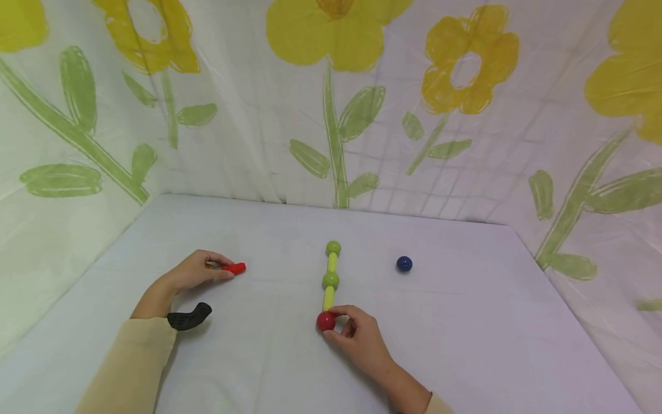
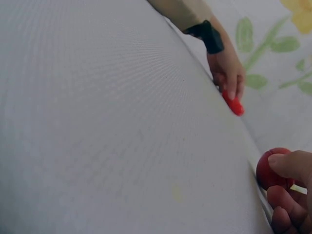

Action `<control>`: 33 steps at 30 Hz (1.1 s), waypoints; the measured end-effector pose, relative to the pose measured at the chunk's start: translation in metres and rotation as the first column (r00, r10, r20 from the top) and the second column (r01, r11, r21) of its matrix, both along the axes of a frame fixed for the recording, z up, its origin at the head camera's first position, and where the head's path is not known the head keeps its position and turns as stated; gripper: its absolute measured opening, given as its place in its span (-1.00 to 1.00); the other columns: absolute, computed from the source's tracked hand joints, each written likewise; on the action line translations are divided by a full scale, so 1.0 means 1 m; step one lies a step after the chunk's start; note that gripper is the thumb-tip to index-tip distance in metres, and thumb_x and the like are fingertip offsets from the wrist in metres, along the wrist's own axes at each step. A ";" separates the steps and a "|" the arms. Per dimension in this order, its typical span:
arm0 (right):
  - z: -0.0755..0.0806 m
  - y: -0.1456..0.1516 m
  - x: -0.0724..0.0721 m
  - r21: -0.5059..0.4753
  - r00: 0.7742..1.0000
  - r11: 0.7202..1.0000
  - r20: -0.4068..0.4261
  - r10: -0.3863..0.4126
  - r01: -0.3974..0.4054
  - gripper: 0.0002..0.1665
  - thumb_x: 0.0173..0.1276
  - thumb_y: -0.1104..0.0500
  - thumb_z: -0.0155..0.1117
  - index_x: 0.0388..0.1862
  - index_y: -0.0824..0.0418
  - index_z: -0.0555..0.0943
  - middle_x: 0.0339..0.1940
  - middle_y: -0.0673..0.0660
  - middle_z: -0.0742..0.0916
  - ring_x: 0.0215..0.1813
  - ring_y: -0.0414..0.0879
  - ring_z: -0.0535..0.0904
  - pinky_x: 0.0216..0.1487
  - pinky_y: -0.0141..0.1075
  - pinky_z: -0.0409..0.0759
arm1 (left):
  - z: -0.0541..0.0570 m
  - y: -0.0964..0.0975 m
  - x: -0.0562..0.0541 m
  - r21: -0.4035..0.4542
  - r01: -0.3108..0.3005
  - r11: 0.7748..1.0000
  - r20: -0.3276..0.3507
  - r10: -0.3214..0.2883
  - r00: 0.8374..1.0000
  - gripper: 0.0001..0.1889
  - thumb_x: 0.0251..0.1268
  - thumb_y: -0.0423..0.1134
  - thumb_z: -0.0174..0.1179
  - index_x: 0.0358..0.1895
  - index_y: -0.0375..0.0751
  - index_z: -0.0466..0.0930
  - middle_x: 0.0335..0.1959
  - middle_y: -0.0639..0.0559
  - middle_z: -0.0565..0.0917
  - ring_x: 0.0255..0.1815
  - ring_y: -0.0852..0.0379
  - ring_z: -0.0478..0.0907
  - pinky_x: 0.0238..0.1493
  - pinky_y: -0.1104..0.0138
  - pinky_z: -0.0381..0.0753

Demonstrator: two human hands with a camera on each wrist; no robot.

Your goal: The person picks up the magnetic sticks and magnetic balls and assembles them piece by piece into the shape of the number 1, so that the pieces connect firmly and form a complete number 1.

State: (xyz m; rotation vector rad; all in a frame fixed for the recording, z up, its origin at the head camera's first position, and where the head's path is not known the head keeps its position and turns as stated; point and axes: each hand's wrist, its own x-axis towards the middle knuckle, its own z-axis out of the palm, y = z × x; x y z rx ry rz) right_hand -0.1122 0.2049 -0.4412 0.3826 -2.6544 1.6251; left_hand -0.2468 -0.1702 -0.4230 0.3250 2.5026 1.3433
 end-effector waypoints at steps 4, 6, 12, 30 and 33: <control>-0.002 0.000 -0.001 -0.006 1.000 1.000 0.000 -0.001 0.001 -0.60 0.16 0.30 0.47 0.01 0.25 0.63 -0.21 0.14 0.67 -0.54 -0.30 0.42 -0.56 -0.46 0.41 | -0.002 -0.003 -0.001 0.011 0.014 1.000 0.004 -0.014 1.000 -0.62 0.21 -0.22 0.36 0.02 -0.39 0.63 -0.09 -0.12 0.62 -0.40 0.14 0.42 -0.40 0.36 0.45; -0.002 0.000 -0.001 -0.010 1.000 1.000 0.000 -0.001 0.000 -0.59 0.16 0.31 0.46 0.01 0.25 0.63 -0.18 0.15 0.67 -0.54 -0.30 0.42 -0.56 -0.46 0.41 | -0.003 -0.004 -0.001 0.020 0.003 1.000 0.011 -0.003 1.000 -0.60 0.23 -0.21 0.35 0.04 -0.40 0.61 -0.09 -0.13 0.61 -0.42 0.14 0.42 -0.40 0.36 0.45; -0.001 0.000 -0.001 -0.001 1.000 1.000 -0.004 0.005 -0.005 -0.59 0.17 0.31 0.45 0.02 0.26 0.63 -0.24 0.12 0.66 -0.55 -0.30 0.42 -0.56 -0.46 0.41 | -0.001 -0.006 0.001 0.046 -0.070 0.996 0.041 0.068 0.997 -0.56 0.30 -0.19 0.28 0.14 -0.40 0.53 -0.32 -0.03 0.56 -0.55 0.16 0.38 -0.45 0.37 0.36; 0.004 0.003 -0.016 0.070 1.000 0.997 -0.026 0.009 -0.007 -0.59 0.18 0.29 0.46 0.03 0.26 0.63 -0.12 0.15 0.67 -0.53 -0.26 0.46 -0.55 -0.42 0.46 | 0.012 0.028 -0.005 0.249 -0.251 0.935 0.042 0.249 0.968 -0.55 0.37 -0.20 0.21 0.17 -0.47 0.44 -0.26 0.02 0.61 -0.57 0.28 0.35 -0.48 0.44 0.38; 0.004 0.003 -0.023 0.068 0.999 0.997 -0.033 0.020 -0.018 -0.59 0.18 0.29 0.45 0.03 0.28 0.63 -0.11 0.17 0.67 -0.52 -0.27 0.46 -0.55 -0.42 0.46 | 0.015 0.046 -0.003 0.297 -0.224 0.928 0.091 0.206 0.974 -0.58 0.35 -0.22 0.23 0.12 -0.46 0.45 -0.37 0.10 0.61 -0.58 0.27 0.31 -0.49 0.43 0.35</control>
